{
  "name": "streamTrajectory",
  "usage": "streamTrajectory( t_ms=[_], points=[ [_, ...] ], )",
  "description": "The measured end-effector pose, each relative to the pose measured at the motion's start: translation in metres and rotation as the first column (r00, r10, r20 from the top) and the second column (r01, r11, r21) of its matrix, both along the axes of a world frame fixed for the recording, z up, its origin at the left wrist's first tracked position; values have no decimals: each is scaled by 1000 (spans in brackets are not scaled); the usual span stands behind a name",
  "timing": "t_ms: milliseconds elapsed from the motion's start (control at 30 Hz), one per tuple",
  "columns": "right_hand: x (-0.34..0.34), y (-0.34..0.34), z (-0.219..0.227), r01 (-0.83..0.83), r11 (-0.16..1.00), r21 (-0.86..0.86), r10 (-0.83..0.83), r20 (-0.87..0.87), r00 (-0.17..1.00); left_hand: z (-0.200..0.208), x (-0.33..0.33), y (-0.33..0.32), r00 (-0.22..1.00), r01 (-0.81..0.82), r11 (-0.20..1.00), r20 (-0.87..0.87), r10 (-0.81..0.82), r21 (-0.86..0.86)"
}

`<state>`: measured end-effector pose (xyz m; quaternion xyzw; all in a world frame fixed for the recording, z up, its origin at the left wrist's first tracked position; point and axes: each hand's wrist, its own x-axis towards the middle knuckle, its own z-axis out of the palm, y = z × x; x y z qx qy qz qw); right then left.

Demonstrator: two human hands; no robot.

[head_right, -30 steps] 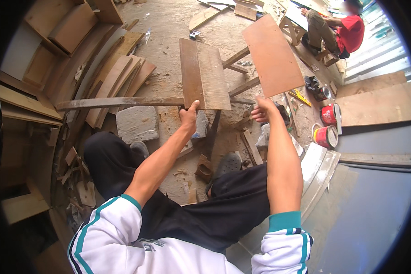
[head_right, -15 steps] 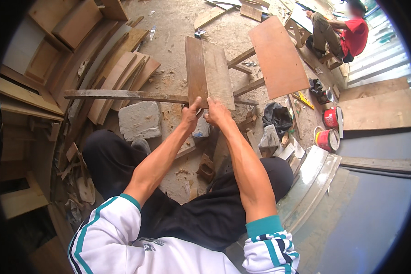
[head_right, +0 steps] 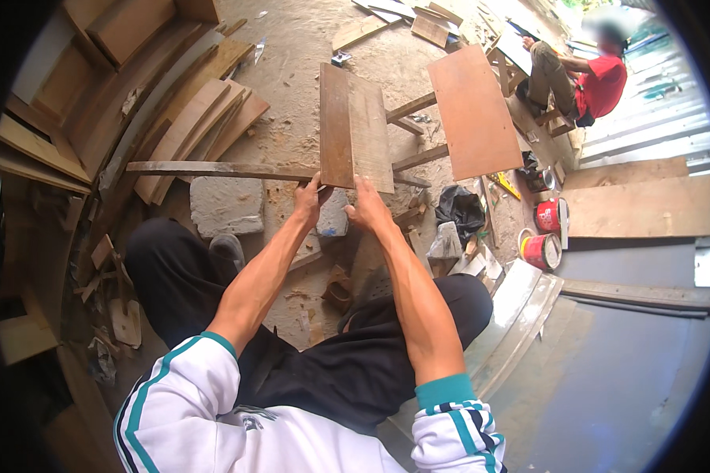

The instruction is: The person assembles a wooden chair by hand. They fit wooden legs into the seat frame, align the pieces, and secure them together using a hammer and a small block of wood to tap the joints.

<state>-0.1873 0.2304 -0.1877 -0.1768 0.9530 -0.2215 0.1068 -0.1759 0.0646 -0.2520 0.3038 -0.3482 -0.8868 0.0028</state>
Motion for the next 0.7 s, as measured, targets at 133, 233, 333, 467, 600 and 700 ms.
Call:
streamTrajectory(
  t_ms=[133, 233, 333, 467, 600, 700],
  points=[
    [13, -7, -2, 387, 921, 35, -387, 164, 907, 2, 3, -6, 999, -36, 999, -12, 36, -19],
    [21, -25, 3, 541, 841, -18, -408, 637, 654, 4, 8, -9, 997, -71, 997, -4, 71, 10],
    [22, -40, -7, 720, 647, -249, -259, 817, 515, 9, 11, -8, 995, -104, 994, -1, 104, 33],
    [18, -69, -21, 832, 305, -464, -152, 839, 523, 12, 14, -15, 996, -90, 996, -19, 90, 2],
    [11, -67, -44, 843, 106, -527, -2, 848, 530, -3, 11, -22, 996, -92, 983, -30, 89, -156],
    [10, -71, -50, 870, 2, -493, 38, 869, 493, -16, 12, -22, 998, -57, 979, 6, 59, -195]
  ],
)
